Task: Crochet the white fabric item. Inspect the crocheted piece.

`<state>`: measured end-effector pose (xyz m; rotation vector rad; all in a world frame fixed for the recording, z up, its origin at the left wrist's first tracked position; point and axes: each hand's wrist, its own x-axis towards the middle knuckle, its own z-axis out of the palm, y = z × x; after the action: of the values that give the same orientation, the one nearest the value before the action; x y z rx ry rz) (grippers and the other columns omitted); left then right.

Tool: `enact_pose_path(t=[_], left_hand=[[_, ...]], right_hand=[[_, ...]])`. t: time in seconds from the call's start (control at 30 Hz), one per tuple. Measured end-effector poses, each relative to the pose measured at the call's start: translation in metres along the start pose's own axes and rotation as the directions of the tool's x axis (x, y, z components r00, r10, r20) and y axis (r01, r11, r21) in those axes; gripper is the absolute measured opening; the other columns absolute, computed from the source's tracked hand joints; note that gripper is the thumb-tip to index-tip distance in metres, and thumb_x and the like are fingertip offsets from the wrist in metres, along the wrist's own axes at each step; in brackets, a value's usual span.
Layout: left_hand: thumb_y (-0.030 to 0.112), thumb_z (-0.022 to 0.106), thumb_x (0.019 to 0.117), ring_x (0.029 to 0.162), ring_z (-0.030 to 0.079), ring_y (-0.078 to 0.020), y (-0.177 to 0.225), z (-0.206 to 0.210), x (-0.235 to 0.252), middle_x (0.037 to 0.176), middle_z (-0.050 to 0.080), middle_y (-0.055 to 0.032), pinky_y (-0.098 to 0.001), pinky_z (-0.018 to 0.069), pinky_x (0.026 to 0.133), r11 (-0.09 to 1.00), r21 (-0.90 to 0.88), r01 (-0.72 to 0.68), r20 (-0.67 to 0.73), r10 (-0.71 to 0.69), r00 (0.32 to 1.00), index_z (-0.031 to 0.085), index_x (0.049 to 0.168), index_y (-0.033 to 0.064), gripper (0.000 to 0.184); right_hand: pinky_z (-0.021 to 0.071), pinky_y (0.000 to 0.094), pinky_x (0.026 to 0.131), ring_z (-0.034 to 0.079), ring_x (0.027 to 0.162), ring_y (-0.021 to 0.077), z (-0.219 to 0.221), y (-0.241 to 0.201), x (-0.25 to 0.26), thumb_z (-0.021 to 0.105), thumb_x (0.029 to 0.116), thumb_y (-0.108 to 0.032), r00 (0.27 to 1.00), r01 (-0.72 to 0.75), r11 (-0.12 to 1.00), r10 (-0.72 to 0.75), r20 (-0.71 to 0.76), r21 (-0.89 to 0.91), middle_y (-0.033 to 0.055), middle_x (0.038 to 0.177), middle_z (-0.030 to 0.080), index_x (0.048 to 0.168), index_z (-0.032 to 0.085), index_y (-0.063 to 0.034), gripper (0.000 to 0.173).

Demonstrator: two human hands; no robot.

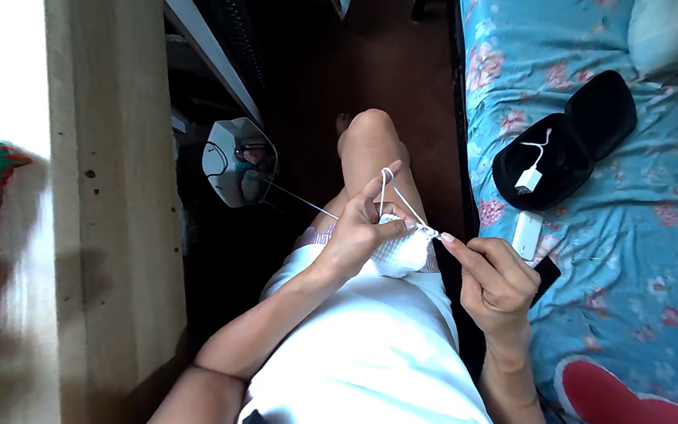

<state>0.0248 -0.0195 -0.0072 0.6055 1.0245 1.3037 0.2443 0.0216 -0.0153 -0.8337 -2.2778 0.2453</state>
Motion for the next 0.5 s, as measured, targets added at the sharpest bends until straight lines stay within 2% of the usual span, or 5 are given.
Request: enact_pose_path(t=[0.23,0.4,0.5], left_hand=[[-0.011,0.061,0.0893,0.062,0.066,-0.0092,0.0001,0.0009,-0.0013,0.077,0.069,-0.0096,-0.0207,0.0562,0.062,0.997,0.063,-0.043,-0.011,0.043,0.999,0.031,0.16,0.0125,0.081],[-0.011,0.062,0.0888,0.062,0.065,-0.0102,0.0013,0.0009,-0.001,0.077,0.069,-0.0103,-0.021,0.0556,0.06,0.996,0.079,-0.045,-0.011,0.046,0.999,0.033,0.159,0.0113,0.08],[-0.011,0.062,0.088,0.063,0.067,-0.0094,0.0013,-0.0005,-0.0007,0.079,0.071,-0.0094,-0.0209,0.0574,0.063,1.0,0.024,-0.018,0.004,0.018,1.0,0.032,0.159,0.0122,0.081]], right_hand=[[0.0451,0.0288,0.06,0.06,0.069,0.0204,-0.0017,-0.0071,0.0026,0.056,0.0946,-0.002,1.0,0.028,0.992,-0.027,0.014,-0.126,0.0113,0.079,0.068,0.106,0.082,-0.013,0.031],[0.0458,0.028,0.061,0.061,0.071,0.0202,0.003,-0.0086,0.0042,0.056,0.0948,-0.001,0.999,0.038,0.994,-0.036,0.017,-0.101,0.0114,0.08,0.068,0.105,0.082,-0.0121,0.031],[0.0476,0.0241,0.066,0.061,0.074,0.0159,0.0037,-0.0043,0.0022,0.056,0.0964,-0.002,1.0,-0.015,0.999,0.015,0.004,0.044,0.0106,0.081,0.068,0.104,0.082,-0.0103,0.028]])
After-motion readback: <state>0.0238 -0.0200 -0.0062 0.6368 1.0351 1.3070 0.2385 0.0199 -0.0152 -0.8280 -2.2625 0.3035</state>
